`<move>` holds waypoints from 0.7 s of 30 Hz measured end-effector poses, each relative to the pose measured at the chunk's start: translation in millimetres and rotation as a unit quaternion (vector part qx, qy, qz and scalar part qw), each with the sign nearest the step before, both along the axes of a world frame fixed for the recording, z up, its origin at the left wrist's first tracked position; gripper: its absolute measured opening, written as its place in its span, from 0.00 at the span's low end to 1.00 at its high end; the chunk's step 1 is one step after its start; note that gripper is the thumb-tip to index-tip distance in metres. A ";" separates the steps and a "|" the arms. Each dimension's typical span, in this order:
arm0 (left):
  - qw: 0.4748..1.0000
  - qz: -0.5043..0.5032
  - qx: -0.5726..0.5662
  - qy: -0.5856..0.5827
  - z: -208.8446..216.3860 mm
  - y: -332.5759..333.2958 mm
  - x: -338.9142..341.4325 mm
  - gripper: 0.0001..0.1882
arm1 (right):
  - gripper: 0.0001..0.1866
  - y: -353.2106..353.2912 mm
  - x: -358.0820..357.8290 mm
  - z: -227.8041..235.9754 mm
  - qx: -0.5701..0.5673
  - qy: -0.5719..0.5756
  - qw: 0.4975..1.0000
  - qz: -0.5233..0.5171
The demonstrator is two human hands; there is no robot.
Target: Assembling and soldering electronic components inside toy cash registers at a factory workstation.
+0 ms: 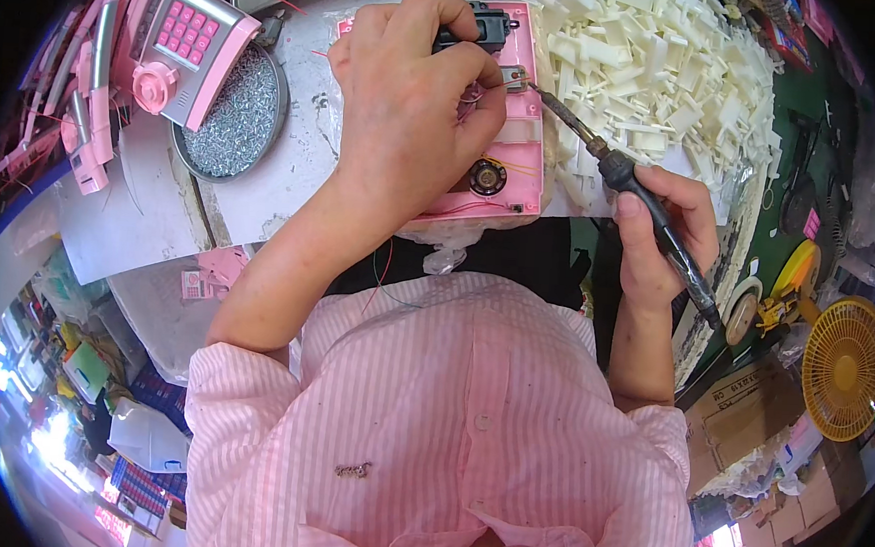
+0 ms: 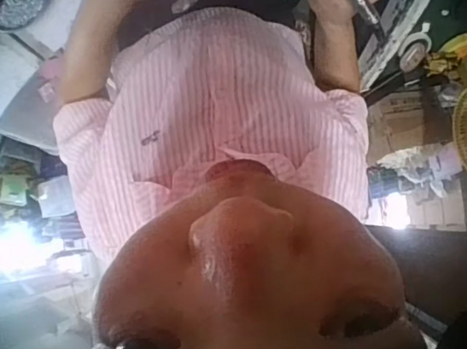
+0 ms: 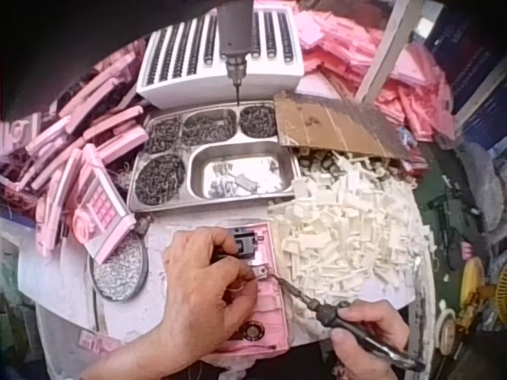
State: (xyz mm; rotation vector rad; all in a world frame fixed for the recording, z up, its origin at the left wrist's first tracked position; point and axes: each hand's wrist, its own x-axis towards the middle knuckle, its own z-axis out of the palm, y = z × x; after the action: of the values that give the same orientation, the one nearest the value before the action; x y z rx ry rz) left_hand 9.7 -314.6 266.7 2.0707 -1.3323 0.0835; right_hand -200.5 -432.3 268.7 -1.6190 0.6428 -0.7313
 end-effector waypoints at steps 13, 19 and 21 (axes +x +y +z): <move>1.000 -0.002 -0.009 -0.008 -1.0 -0.9 1.7 0.08 | 0.14 -2.6 2.8 2.8 -0.012 -0.006 1.000 0.007; 0.999 -0.033 0.022 -0.022 6.3 -0.6 7.2 0.08 | 0.14 -3.3 -1.2 4.4 -0.006 0.020 1.000 0.011; 0.997 -0.038 0.057 -0.030 17.2 -1.9 7.1 0.07 | 0.15 -3.3 -1.1 4.8 -0.011 0.022 1.000 0.009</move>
State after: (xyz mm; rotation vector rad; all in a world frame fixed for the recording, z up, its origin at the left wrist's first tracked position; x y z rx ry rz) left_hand 16.8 -316.4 283.8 2.1231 -1.4815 0.0374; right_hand -201.6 -435.6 273.5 -1.6620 0.6528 -0.6931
